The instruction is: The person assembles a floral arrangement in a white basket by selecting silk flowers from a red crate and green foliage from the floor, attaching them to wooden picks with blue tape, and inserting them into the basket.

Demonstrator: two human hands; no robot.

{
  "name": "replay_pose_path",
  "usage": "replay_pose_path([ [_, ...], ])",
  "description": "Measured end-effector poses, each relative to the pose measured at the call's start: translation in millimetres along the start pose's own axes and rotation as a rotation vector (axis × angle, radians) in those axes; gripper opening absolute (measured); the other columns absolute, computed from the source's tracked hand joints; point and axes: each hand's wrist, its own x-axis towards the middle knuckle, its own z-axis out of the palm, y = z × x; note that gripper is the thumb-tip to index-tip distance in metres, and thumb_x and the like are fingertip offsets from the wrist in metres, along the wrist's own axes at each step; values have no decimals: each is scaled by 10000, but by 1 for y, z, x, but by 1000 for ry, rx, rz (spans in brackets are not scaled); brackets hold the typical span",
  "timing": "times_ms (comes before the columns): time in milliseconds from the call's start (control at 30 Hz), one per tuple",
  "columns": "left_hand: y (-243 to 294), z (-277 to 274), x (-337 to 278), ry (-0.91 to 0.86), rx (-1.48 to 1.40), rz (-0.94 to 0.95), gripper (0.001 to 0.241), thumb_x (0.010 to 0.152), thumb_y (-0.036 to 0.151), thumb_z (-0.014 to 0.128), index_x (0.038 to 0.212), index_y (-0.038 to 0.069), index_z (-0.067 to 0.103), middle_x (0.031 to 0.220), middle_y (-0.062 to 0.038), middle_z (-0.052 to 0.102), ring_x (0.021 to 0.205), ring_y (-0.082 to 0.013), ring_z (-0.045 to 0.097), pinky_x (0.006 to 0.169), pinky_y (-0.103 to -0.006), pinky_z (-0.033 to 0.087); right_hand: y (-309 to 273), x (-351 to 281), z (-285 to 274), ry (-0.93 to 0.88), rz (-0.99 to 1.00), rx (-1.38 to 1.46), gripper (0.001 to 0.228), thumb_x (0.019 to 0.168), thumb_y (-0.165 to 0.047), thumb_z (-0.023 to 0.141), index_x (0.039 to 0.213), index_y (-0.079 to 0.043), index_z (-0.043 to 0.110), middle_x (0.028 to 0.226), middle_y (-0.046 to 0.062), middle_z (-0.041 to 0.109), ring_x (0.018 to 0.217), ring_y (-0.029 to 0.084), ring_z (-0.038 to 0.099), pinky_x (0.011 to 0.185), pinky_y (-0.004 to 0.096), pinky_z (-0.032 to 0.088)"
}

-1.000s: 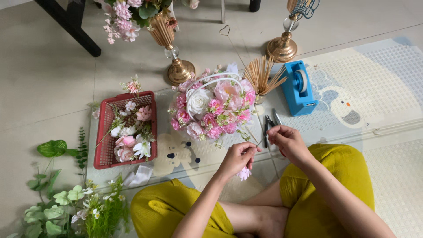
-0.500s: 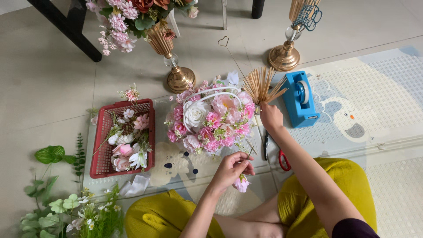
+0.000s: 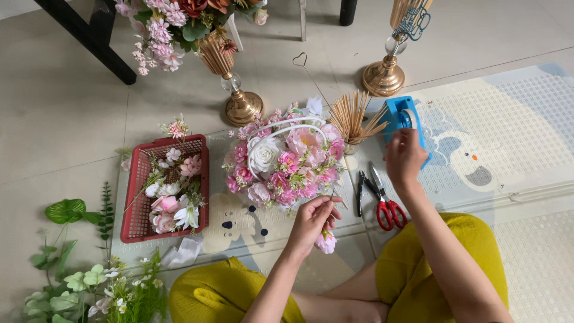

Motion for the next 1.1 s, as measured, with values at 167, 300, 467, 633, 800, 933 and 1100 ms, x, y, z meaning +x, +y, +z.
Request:
replay_pose_path([
  [167,-9,14,11,-6,-11,51,197,859,38,512,1006,-48,609,778,-173,627,580,-155,618,496,-210,509,-46,7,-60,-81,189,419,109,939,14,376,893,28,474,590,141,550,396,199,526,358,273,419],
  [300,1,31,15,-45,-6,121,252,843,-3,484,1074,-41,578,775,-154,607,517,-79,514,431,-148,409,-57,7,-82,-169,290,598,115,912,2,370,849,0,466,582,138,530,371,195,517,364,259,406],
  [467,-2,36,13,-50,-48,87,221,865,52,499,1037,-49,593,749,-142,616,492,-38,462,401,-109,347,-60,7,-95,-170,247,516,91,905,21,408,863,26,489,611,159,547,378,208,526,372,266,414],
  [633,5,21,6,18,-47,83,228,854,33,487,1031,-73,584,730,-146,610,482,-31,426,392,-102,312,-38,5,-75,-146,171,318,65,909,40,449,894,52,511,673,171,586,408,217,543,383,275,424],
  [800,15,2,-3,85,-103,33,241,857,34,472,1055,-63,569,724,-144,596,487,-36,393,404,-110,280,-4,-3,-32,-189,87,194,27,905,-22,492,908,-19,519,726,68,634,476,167,586,431,243,416],
  [933,22,-6,-6,112,-113,20,247,855,39,474,1062,-52,572,723,-138,595,486,-36,394,406,-110,275,-1,-1,-3,-157,8,86,32,896,12,525,888,16,556,775,130,643,552,237,619,463,259,450],
  [1100,20,-8,-5,119,-147,-4,252,852,29,466,1064,-65,563,726,-146,594,485,-38,387,419,-114,280,12,3,27,-248,-95,58,173,855,29,535,1024,18,568,743,166,620,532,228,613,472,292,480],
])
